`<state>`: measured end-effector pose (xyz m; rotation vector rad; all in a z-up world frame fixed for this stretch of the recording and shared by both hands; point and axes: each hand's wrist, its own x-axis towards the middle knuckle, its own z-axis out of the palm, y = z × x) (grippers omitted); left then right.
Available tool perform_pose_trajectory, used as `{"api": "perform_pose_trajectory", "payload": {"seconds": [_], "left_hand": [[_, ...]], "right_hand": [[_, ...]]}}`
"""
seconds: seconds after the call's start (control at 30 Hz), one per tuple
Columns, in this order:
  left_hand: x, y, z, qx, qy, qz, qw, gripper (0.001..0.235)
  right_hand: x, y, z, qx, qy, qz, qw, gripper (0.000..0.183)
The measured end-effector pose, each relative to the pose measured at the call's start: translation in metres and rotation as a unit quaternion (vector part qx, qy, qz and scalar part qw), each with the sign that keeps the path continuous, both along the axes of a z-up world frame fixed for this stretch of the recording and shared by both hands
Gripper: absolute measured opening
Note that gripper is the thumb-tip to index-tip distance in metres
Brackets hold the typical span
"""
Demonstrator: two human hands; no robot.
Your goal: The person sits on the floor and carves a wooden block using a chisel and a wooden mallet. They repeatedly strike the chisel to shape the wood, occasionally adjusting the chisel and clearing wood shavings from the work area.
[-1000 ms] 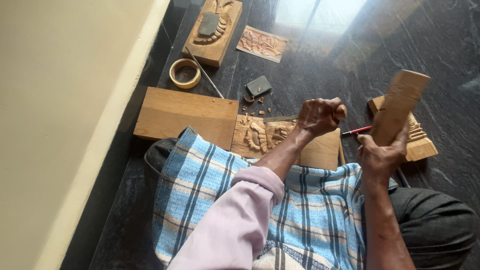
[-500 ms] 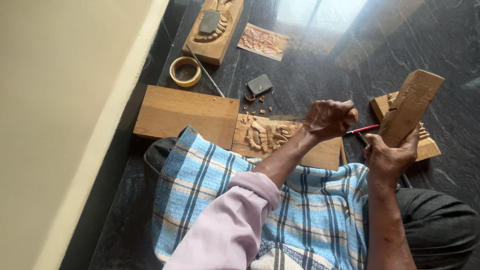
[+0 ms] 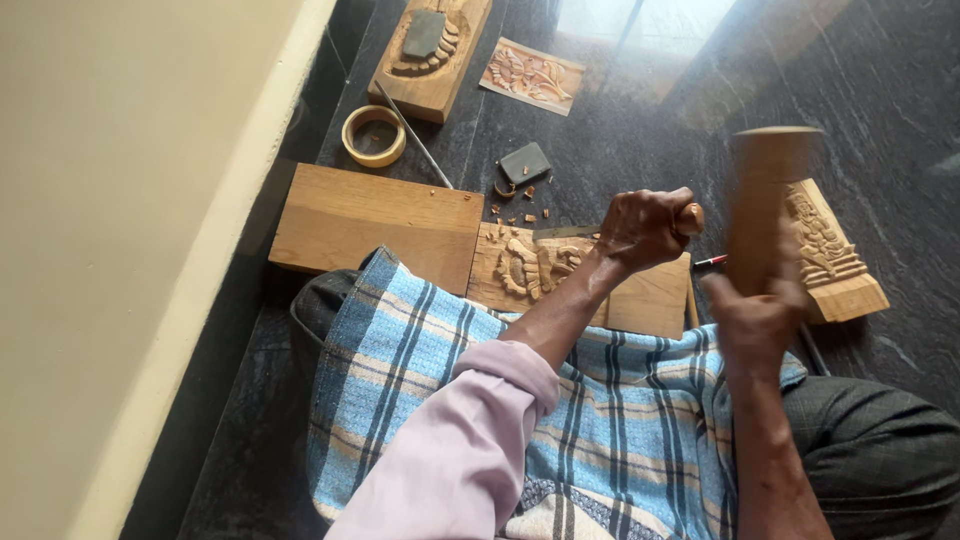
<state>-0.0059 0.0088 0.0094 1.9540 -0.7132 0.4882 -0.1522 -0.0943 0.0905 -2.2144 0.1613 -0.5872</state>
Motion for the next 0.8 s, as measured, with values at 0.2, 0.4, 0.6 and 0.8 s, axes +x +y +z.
{"api": "perform_pose_trajectory", "payload": {"seconds": [0.2, 0.4, 0.6, 0.8], "left_hand": [[0.002, -0.003, -0.003, 0.016, 0.018, 0.013, 1.0, 0.034], [0.003, -0.005, -0.013, 0.011, -0.017, 0.016, 1.0, 0.027], [0.007, -0.007, -0.018, 0.036, 0.043, 0.018, 0.998, 0.034], [0.009, -0.007, -0.025, 0.011, -0.003, 0.036, 0.999, 0.027]], "right_hand": [[0.007, 0.003, 0.007, 0.066, -0.051, -0.007, 0.997, 0.08], [0.001, -0.005, 0.001, 0.044, 0.063, 0.004, 0.997, 0.093], [-0.002, -0.016, -0.012, 0.11, 0.085, -0.02, 0.99, 0.076], [0.011, -0.026, -0.029, 0.15, 0.008, -0.065, 0.987, 0.078]]}}
